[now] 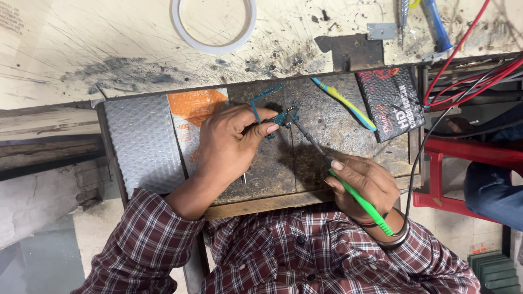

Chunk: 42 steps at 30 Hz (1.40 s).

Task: The person uses a soldering iron and tweezers to apply solder to a small circuit board. They reposition the board and continue soldering different points on the board throughout the clip.

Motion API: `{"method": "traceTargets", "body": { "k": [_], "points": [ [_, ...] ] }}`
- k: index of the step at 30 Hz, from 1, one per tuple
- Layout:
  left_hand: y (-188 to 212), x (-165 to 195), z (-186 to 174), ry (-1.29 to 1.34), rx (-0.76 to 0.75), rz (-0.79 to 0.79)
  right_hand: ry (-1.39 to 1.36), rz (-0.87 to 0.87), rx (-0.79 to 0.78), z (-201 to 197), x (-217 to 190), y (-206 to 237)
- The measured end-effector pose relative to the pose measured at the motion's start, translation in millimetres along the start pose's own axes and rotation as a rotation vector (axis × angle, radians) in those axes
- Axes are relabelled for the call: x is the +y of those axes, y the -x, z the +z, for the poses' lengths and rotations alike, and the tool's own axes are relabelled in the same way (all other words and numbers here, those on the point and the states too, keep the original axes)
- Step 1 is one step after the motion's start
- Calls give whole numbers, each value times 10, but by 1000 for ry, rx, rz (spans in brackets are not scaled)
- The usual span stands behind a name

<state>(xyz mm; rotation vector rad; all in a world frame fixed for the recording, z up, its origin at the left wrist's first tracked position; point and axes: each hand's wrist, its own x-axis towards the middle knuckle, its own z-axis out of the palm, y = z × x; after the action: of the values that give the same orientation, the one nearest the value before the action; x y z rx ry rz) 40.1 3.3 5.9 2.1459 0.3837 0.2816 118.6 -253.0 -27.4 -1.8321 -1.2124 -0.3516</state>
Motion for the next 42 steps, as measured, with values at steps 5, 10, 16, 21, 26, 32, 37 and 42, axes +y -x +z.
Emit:
{"method": "traceTargets", "body": {
  "k": [5, 10, 16, 21, 26, 32, 37, 42],
  "points": [
    [-1, 14, 13, -22, 12, 25, 14, 5, 4, -28, -9, -6],
    [-6, 3, 13, -15, 2, -16, 8, -27, -16, -29, -9, -36],
    [-3, -1, 15, -14, 27, 19, 8, -23, -14, -37, -11, -41],
    [-1, -6, 10, -25, 31, 27, -1, -9, -7, -26, -8, -36],
    [-5, 1, 23, -18, 2, -35, -5, -32, -4, -25, -8, -63],
    [-9, -4, 20, -7, 38, 40, -4, -44, -12, -37, -15, -93],
    [-11, 6, 7, 2, 12, 18, -9, -25, 5, -33, -34, -90],
    [-17, 35, 9, -15, 8, -31, 8, -30, 7, -32, -29, -88]
  ]
}}
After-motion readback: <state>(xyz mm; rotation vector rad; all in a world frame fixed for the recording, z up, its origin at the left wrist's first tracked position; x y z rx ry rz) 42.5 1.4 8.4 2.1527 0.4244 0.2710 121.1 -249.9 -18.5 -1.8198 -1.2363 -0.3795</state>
